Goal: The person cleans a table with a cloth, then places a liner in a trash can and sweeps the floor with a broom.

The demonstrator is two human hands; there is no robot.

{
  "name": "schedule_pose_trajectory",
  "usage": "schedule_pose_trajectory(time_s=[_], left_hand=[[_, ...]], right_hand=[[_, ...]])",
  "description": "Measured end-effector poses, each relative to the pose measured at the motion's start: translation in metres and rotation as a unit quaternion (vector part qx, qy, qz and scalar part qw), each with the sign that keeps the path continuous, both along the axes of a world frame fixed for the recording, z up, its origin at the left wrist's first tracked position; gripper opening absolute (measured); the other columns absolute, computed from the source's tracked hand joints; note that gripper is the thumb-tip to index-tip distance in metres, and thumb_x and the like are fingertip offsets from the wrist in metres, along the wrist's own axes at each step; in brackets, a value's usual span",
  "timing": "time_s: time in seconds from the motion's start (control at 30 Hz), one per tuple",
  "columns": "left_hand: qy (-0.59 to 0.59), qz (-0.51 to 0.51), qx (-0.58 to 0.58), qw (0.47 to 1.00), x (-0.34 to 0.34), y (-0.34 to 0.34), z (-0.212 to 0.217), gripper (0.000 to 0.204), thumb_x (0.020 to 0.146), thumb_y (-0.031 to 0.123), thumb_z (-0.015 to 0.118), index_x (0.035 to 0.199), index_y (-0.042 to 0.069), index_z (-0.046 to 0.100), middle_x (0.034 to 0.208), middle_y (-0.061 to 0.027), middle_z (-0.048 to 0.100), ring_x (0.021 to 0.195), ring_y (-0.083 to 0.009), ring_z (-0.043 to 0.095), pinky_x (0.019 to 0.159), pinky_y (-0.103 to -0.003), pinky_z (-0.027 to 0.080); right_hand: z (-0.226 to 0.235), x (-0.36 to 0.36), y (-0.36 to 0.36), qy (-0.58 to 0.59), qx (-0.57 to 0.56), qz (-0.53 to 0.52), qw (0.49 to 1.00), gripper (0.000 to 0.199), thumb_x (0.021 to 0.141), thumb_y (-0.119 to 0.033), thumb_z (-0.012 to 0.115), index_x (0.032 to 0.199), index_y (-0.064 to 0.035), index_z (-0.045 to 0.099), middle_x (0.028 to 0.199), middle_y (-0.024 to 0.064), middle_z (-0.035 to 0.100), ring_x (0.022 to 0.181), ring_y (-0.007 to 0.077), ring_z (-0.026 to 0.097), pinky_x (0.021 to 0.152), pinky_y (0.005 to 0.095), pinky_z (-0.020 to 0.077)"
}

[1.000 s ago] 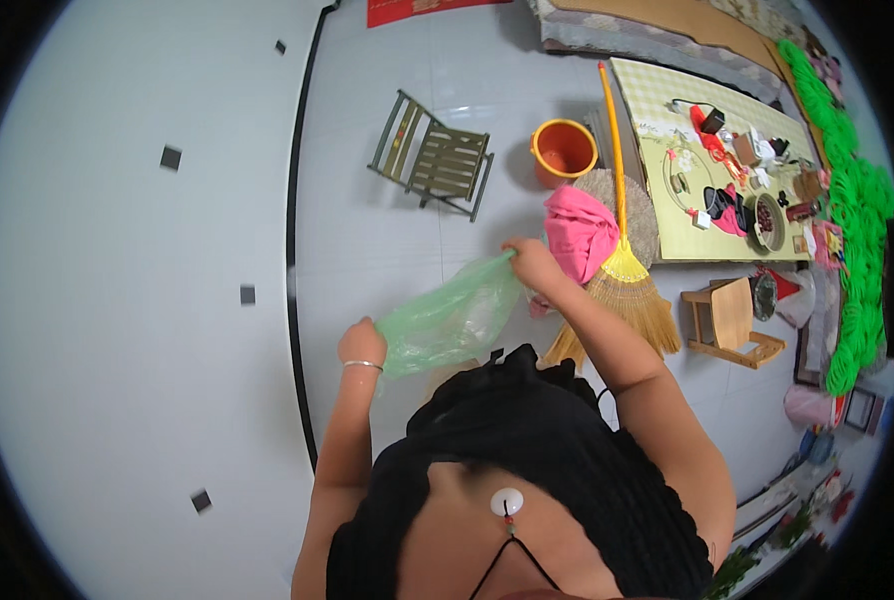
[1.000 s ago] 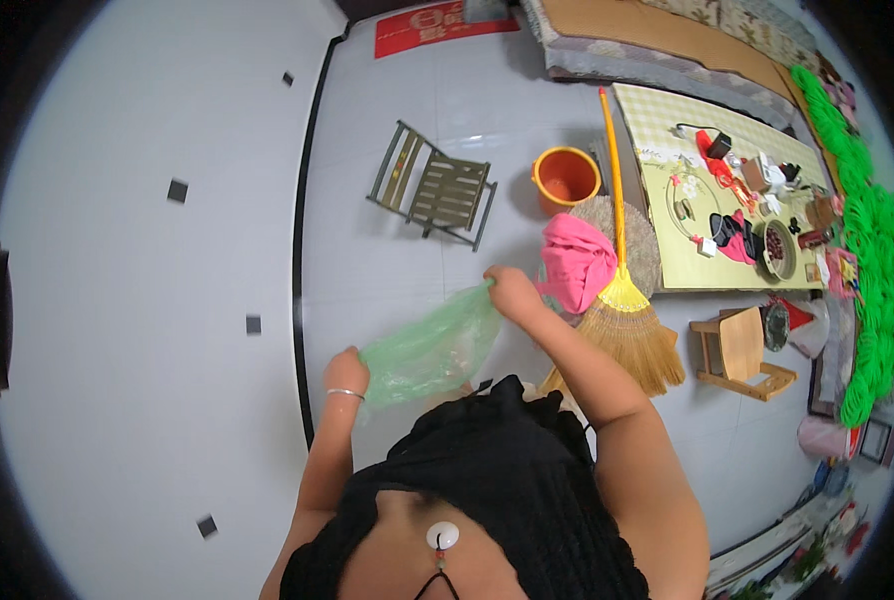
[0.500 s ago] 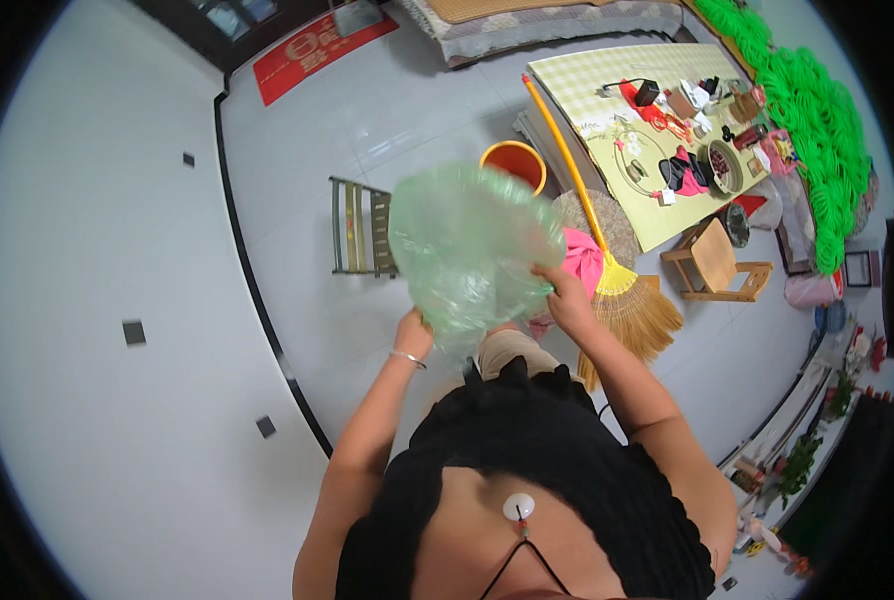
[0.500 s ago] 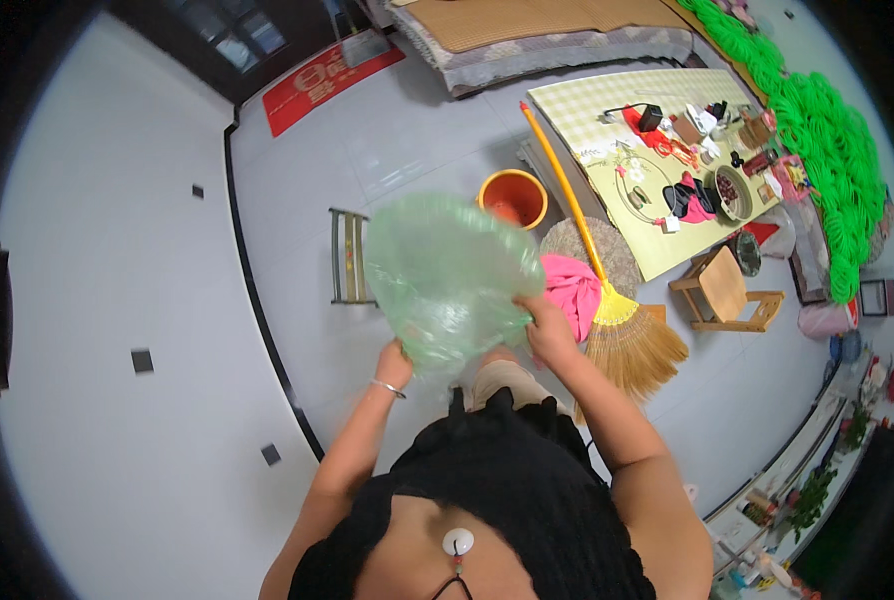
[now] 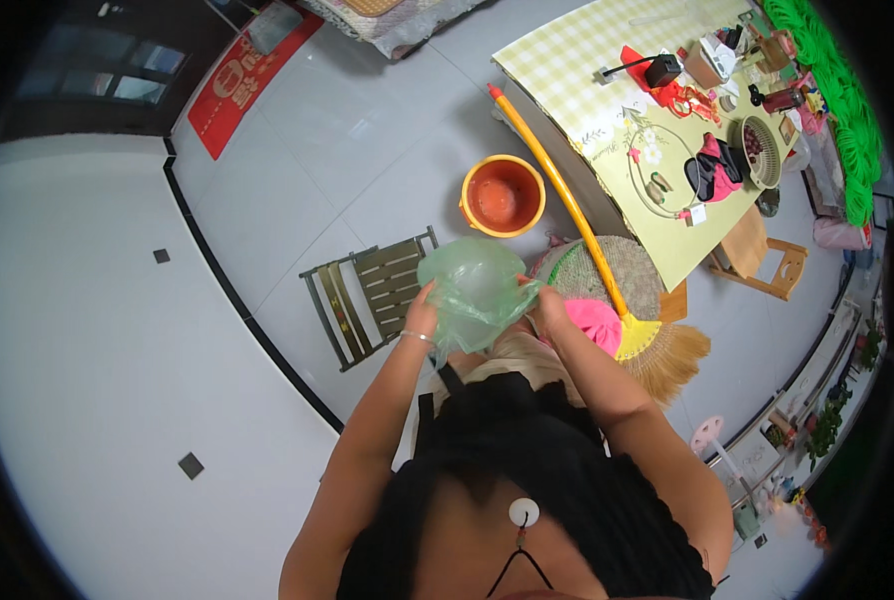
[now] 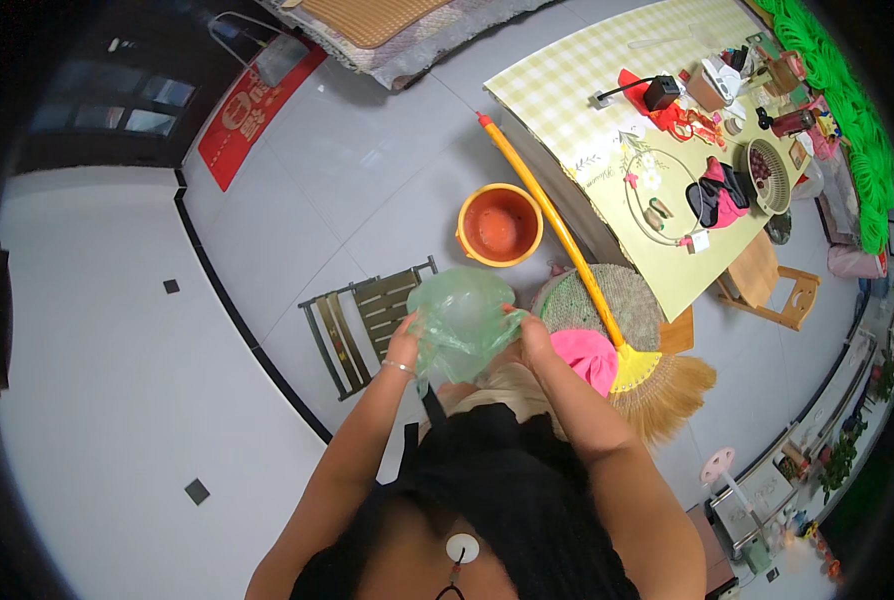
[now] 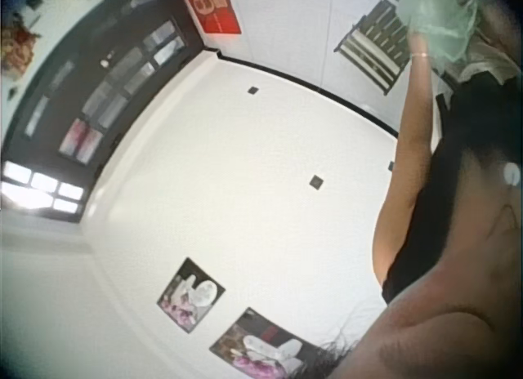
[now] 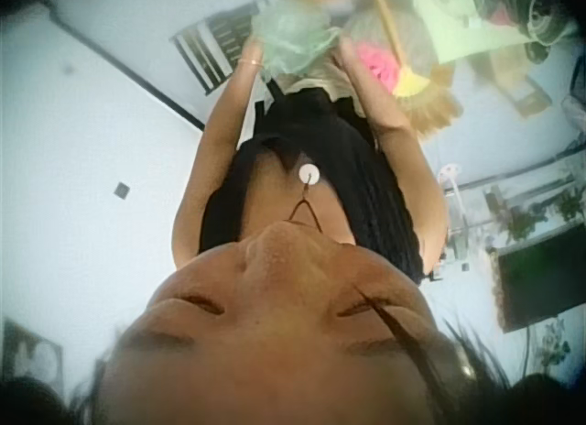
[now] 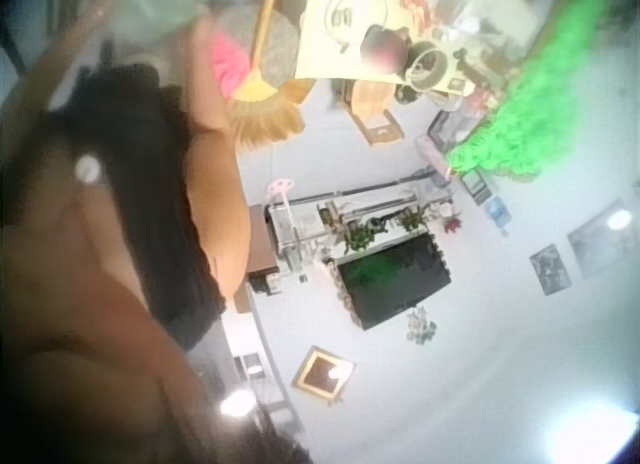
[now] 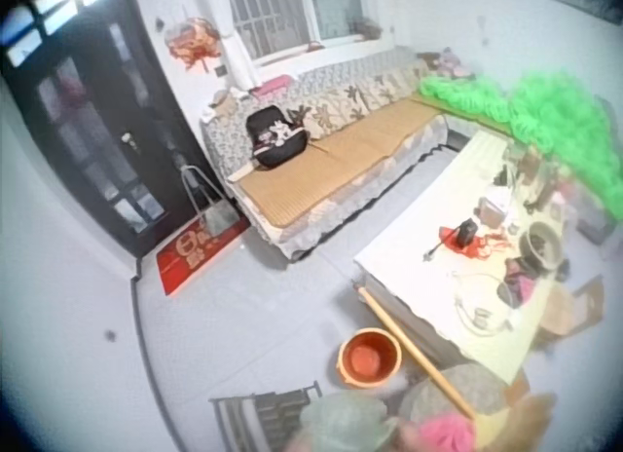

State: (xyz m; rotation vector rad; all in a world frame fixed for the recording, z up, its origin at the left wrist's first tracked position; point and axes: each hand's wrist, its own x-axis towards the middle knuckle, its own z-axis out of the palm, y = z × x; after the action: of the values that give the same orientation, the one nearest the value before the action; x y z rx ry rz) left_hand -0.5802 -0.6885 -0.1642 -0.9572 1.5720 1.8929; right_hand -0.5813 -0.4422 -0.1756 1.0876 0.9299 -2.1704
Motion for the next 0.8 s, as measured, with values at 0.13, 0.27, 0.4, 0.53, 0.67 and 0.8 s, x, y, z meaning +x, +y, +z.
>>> schedule_pose_trajectory(time_s=[0.13, 0.27, 0.4, 0.53, 0.67, 0.8], left_hand=[[0.005, -0.013, 0.105, 0.994, -0.086, 0.044, -0.032, 0.035, 0.085, 0.007, 0.048, 0.120, 0.003, 0.047, 0.109, -0.0066, 0.055, 0.093, -0.0152, 0.053, 0.080, -0.026, 0.042], [-0.009, -0.008, 0.145, 0.989, -0.133, 0.067, -0.096, 0.034, 0.086, 0.005, 0.048, 0.120, 0.001, 0.046, 0.112, -0.0083, 0.054, 0.097, -0.0173, 0.053, 0.083, -0.029, 0.043], [-0.053, -0.024, 0.170, 0.984, -0.172, 0.078, -0.160, 0.037, 0.084, 0.003, 0.050, 0.120, 0.002, 0.047, 0.111, -0.0078, 0.054, 0.097, -0.0156, 0.052, 0.083, -0.027, 0.042], [-0.055, -0.027, 0.196, 0.979, -0.210, 0.069, -0.203, 0.035, 0.086, 0.008, 0.048, 0.120, 0.002, 0.046, 0.108, -0.0082, 0.055, 0.093, -0.0157, 0.054, 0.079, -0.028, 0.044], [-0.030, -0.066, 0.208, 0.976, -0.251, 0.058, -0.232, 0.035, 0.086, 0.014, 0.049, 0.119, 0.002, 0.047, 0.105, -0.0082, 0.056, 0.092, -0.0157, 0.055, 0.079, -0.028, 0.045], [-0.096, -0.087, 0.220, 0.967, -0.279, 0.070, -0.260, 0.038, 0.083, 0.010, 0.050, 0.119, 0.001, 0.047, 0.114, -0.0108, 0.052, 0.100, -0.0194, 0.052, 0.087, -0.031, 0.042]], right_hand=[[-0.041, -0.029, 0.022, 0.006, -0.026, -0.047, 0.999, 0.044, 0.078, -0.015, 0.045, 0.118, 0.0030, 0.045, 0.111, 0.0122, 0.052, 0.101, 0.0233, 0.049, 0.089, 0.0340, 0.0377], [-0.063, -0.060, 0.028, -0.029, -0.025, -0.085, 0.996, 0.038, 0.079, -0.015, 0.046, 0.114, -0.0003, 0.050, 0.109, 0.0089, 0.053, 0.102, 0.0211, 0.048, 0.091, 0.0315, 0.0344], [-0.118, -0.085, 0.034, -0.043, -0.008, -0.101, 0.994, 0.038, 0.077, -0.016, 0.047, 0.113, -0.0028, 0.054, 0.114, 0.0079, 0.051, 0.106, 0.0210, 0.045, 0.093, 0.0320, 0.0318], [-0.157, -0.125, 0.023, -0.031, -0.007, -0.130, 0.991, 0.041, 0.070, -0.014, 0.049, 0.108, -0.0010, 0.056, 0.119, 0.0097, 0.049, 0.109, 0.0235, 0.042, 0.096, 0.0338, 0.0270], [-0.205, -0.158, 0.016, 0.033, -0.042, -0.172, 0.984, 0.018, 0.074, -0.019, 0.050, 0.086, -0.0068, 0.056, 0.120, 0.0083, 0.050, 0.105, 0.0225, 0.045, 0.097, 0.0348, 0.0264], [-0.258, -0.168, 0.017, -0.166, 0.023, -0.292, 0.942, 0.026, 0.084, -0.019, 0.046, 0.100, -0.0010, 0.055, 0.107, 0.0115, 0.055, 0.100, 0.0203, 0.048, 0.088, 0.0318, 0.0356]])
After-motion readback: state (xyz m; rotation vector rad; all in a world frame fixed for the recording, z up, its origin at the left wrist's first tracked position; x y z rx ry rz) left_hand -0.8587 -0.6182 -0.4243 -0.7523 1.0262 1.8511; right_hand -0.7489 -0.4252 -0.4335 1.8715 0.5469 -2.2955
